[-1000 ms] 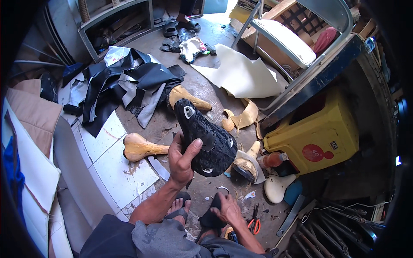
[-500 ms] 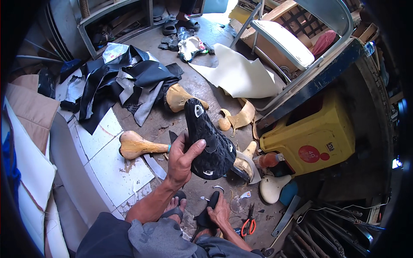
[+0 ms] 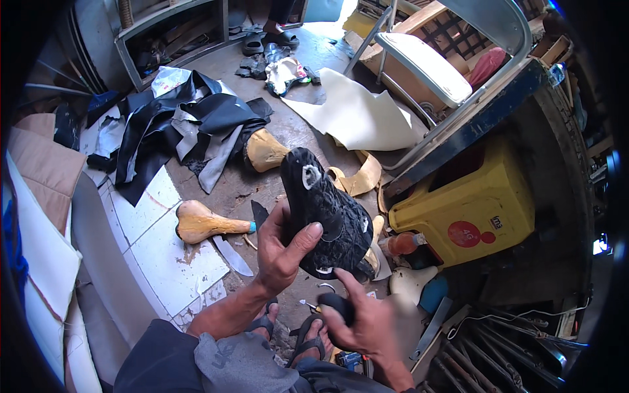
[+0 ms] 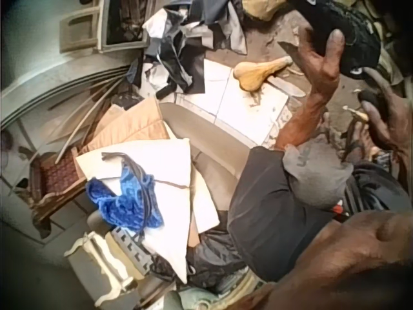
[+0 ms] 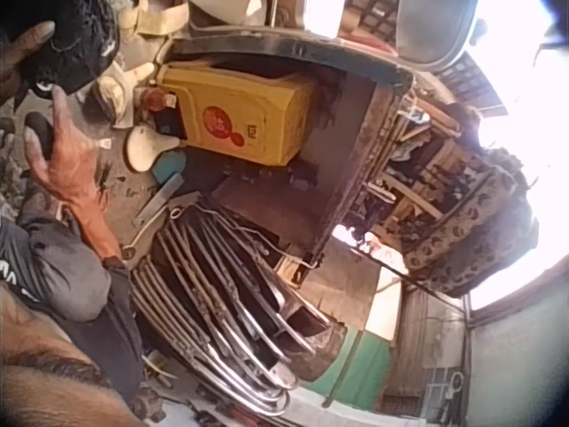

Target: The person reupholsters a bicycle seat by trimming excess black fabric with scissors and securing it to the seat frame.

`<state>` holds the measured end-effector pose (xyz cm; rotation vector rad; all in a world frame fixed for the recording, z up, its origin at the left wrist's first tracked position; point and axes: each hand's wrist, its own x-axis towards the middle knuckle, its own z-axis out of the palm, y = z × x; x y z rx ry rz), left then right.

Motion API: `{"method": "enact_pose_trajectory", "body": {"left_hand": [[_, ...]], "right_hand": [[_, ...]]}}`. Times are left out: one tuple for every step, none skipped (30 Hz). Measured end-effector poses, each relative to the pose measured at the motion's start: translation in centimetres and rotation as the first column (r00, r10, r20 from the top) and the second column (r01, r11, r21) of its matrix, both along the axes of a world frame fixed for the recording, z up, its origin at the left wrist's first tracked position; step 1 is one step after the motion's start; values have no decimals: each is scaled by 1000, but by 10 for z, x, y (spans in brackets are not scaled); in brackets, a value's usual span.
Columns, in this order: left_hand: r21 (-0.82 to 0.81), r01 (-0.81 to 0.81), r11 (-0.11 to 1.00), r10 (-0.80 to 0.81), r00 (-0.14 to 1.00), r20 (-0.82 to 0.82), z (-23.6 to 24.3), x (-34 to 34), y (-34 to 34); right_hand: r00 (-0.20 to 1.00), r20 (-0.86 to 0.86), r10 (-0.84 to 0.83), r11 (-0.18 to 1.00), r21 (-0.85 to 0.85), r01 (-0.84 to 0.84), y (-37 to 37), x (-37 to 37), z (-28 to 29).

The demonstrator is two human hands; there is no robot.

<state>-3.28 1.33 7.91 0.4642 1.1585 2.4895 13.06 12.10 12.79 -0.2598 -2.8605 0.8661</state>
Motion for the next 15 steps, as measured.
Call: {"method": "enact_pose_trajectory", "body": {"left_hand": [[-29,-35,999,34,999,-28,2,2,0],[-28,-41,999,40,999,-28,3,4,-1],[-45,-58,997,56,997,-51,5,6,-1],[-60,-67,996,62,995,-75,5,6,0],[-60,-62,996,57,995,-76,3,6,1],[-97,-79,992,70,993,-96,0,8,1],[-135,-106,985,90,989,-121,-1,9,0],[-136,-109,985,92,988,-124,-5,9,-1],[-192,-122,974,86,979,-183,-10,9,-3],[-245,-136,960,76,969,-237,-11,9,-3],[-229,-107,968,67,982,-175,-9,7,-5],[-211,-80,974,57,992,-112,-4,4,-6],[-42,-70,997,73,994,78,2,7,1],[-38,-68,997,71,994,80,2,7,2],[-35,-52,998,55,995,80,-1,6,3]], "right_hand": [[999,-24,-37,999,-32,37,-7,-4,-3],[996,-46,-74,995,-68,71,-11,-6,-7],[997,-47,-68,996,-69,65,-10,-6,-8],[995,-89,-46,999,-3,46,-10,-6,-11],[991,-129,-23,998,62,31,-11,-7,-13],[991,-129,-29,997,62,37,-11,-7,-17],[991,-130,-10,996,86,21,-13,-9,-19],[991,-130,8,994,111,7,-15,-10,-21],[995,-97,-32,995,91,41,-21,-10,-19],[995,-95,-32,995,92,41,-17,-8,-20],[1000,-27,16,970,-244,-22,-8,-6,-24],[996,22,83,830,-555,-57,3,-3,-31],[996,-85,-14,387,-919,-73,4,9,-43],[977,-140,-158,-174,-970,-168,5,17,-51],[951,-243,-190,-60,-964,-258,9,22,-56]]}}
